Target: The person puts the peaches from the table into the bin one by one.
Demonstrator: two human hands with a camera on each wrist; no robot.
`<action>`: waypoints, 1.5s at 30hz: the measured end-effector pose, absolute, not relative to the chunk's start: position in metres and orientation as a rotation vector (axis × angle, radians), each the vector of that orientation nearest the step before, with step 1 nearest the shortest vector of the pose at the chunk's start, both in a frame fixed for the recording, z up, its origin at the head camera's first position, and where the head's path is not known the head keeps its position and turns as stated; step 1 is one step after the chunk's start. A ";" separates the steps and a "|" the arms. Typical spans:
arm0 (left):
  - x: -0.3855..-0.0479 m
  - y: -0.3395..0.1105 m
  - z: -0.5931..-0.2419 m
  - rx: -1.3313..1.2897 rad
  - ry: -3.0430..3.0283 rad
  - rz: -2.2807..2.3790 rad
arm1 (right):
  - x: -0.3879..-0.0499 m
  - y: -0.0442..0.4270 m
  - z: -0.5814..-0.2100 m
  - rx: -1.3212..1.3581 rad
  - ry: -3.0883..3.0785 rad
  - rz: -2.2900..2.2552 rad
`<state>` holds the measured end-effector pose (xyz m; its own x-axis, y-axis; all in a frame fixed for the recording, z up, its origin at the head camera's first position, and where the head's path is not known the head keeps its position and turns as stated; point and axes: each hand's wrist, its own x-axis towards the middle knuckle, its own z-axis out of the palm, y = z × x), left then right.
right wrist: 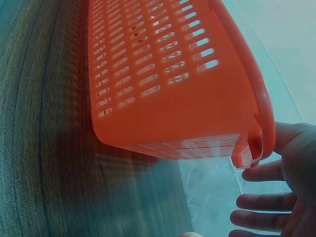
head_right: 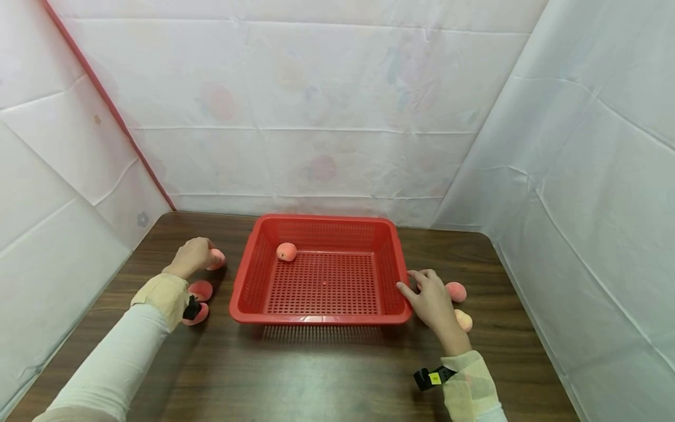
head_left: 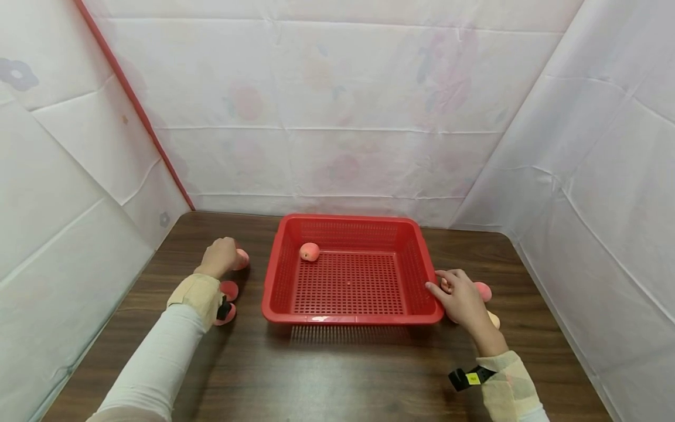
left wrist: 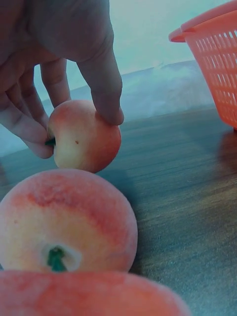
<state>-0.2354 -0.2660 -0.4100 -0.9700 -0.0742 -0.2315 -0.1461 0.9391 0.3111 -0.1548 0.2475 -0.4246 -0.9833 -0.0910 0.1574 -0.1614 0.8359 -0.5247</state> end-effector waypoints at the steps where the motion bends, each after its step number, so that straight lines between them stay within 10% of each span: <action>1: -0.235 -0.266 -0.410 -0.166 2.884 0.482 | -0.155 0.248 -0.424 0.202 -2.889 0.840; 45: -0.238 -0.263 -0.396 -0.139 3.107 0.555 | -0.153 0.246 -0.422 0.192 -2.900 0.845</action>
